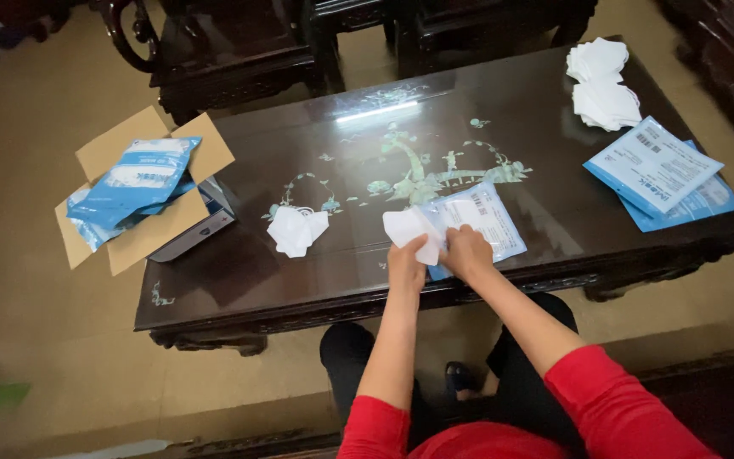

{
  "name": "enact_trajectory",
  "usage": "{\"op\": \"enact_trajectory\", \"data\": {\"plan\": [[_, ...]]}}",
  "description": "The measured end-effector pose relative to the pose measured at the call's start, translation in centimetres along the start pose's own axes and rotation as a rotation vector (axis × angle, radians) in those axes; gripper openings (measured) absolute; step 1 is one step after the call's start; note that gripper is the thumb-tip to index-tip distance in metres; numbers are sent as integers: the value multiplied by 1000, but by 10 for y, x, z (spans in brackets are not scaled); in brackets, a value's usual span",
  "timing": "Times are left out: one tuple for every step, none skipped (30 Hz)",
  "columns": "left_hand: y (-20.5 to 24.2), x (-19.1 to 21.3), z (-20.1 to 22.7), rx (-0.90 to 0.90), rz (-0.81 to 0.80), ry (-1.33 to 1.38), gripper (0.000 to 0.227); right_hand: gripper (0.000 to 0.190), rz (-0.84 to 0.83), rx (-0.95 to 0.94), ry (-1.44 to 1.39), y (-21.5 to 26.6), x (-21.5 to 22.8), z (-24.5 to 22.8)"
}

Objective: Packaging face masks into shipping envelopes

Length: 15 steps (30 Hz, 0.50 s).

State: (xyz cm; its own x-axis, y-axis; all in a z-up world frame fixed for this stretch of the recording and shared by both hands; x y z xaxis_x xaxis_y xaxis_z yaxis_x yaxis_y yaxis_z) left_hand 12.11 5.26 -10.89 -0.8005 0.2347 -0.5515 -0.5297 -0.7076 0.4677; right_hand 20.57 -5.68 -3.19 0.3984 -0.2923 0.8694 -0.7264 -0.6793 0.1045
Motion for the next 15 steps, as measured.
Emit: {"op": "enact_trajectory", "data": {"plan": [[6, -2, 0, 5, -3, -3, 65, 40, 2, -6, 0, 1, -2, -1], [12, -2, 0, 13, 44, 9, 67, 44, -13, -6, 31, 1, -4, -1], [18, -2, 0, 20, 91, 20, 68, 49, -28, -7, 61, 2, -5, -2], [11, 4, -6, 22, 89, 18, 68, 49, -26, -10, 60, 0, -7, 1], [4, 11, -13, 41, 99, 11, 69, 54, -48, -8, 59, -2, -9, 3], [-2, 20, -19, 57, 112, 6, 70, 60, -72, -2, 57, -4, -13, 3], [5, 18, -13, 56, 114, 5, 70, 60, -73, -1, 56, -2, -9, -1], [13, 17, -8, 58, 122, -66, 72, 55, -71, 14, 47, 2, -6, -6], [20, 16, -3, 60, 130, -136, 75, 52, -70, 28, 38, 5, -3, -11], [14, 18, -11, 60, 131, -138, 75, 52, -71, 27, 37, 8, 2, -14], [8, 21, -17, 37, 166, -180, 75, 43, -75, 39, 7, 10, 7, -17], [3, 25, -24, 16, 201, -222, 76, 36, -79, 49, -23, 14, 12, -20], [8, 23, -21, 19, 202, -225, 76, 36, -80, 45, -24, 14, 10, -15], [13, 21, -15, -4, 234, -301, 72, 34, -65, 46, -72, 12, 9, -11], [19, 19, -9, -27, 266, -377, 68, 33, -48, 46, -120, 11, 8, -7]]}}
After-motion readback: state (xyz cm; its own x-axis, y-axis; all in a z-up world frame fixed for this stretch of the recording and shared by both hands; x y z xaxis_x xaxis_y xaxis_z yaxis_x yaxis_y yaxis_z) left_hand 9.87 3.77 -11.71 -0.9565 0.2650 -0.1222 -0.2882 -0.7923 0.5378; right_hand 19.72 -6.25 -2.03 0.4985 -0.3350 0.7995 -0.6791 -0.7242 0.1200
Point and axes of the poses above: each hand's wrist, its own y-axis away from the middle knuckle, its own x-axis out of the back of the hand, z = x × y, the point moved 5 cm from there along -y, towards the middle knuckle, and after that the axes turned 11 degrees about -y, right-handed, at the moved point
